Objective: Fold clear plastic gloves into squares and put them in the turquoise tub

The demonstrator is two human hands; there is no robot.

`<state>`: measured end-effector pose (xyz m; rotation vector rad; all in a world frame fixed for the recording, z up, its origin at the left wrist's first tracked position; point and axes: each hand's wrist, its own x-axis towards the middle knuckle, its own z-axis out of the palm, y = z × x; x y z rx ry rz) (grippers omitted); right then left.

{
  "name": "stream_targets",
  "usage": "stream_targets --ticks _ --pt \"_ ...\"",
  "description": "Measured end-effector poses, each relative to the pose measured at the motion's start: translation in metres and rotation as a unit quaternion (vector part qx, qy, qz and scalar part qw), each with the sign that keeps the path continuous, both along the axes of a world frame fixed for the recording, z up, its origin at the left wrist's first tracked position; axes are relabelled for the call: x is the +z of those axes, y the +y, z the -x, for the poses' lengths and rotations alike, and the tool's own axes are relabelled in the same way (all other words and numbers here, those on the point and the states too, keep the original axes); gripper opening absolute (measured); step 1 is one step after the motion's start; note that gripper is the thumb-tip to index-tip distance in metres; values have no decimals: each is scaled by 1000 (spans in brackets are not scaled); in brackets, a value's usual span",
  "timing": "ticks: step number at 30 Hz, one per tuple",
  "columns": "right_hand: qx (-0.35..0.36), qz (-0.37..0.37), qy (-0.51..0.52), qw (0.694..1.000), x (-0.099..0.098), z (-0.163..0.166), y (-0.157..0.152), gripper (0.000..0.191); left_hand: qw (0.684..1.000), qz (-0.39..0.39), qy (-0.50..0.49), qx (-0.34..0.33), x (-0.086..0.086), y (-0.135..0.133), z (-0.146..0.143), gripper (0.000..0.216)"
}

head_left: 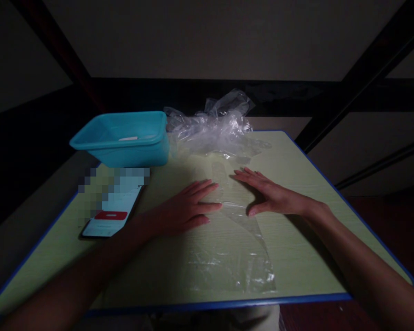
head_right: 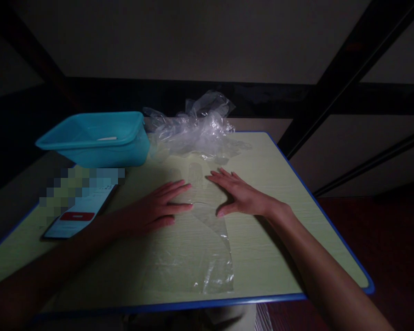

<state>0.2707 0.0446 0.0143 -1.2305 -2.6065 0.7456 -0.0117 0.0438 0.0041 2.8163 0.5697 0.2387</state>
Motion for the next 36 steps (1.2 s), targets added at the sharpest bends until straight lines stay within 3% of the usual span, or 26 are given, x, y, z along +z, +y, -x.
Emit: stream_targets --ticks 9,13,17,22,36 --pt "42 -37 42 998 20 8 -13 78 1000 -20 -14 -9 -4 0 0 40" --pt "123 -61 30 990 27 19 -27 56 1000 -24 -17 -7 -3 -1 0 39" --pt "192 -77 -32 978 15 22 -44 61 1000 -16 -15 -5 -1 0 -1 40" --pt "178 -83 -53 979 -3 15 -50 59 1000 -19 -16 -4 -2 0 -1 39" --pt "172 -105 -32 979 -6 12 -50 54 1000 -3 -26 3 -5 3 0 38"
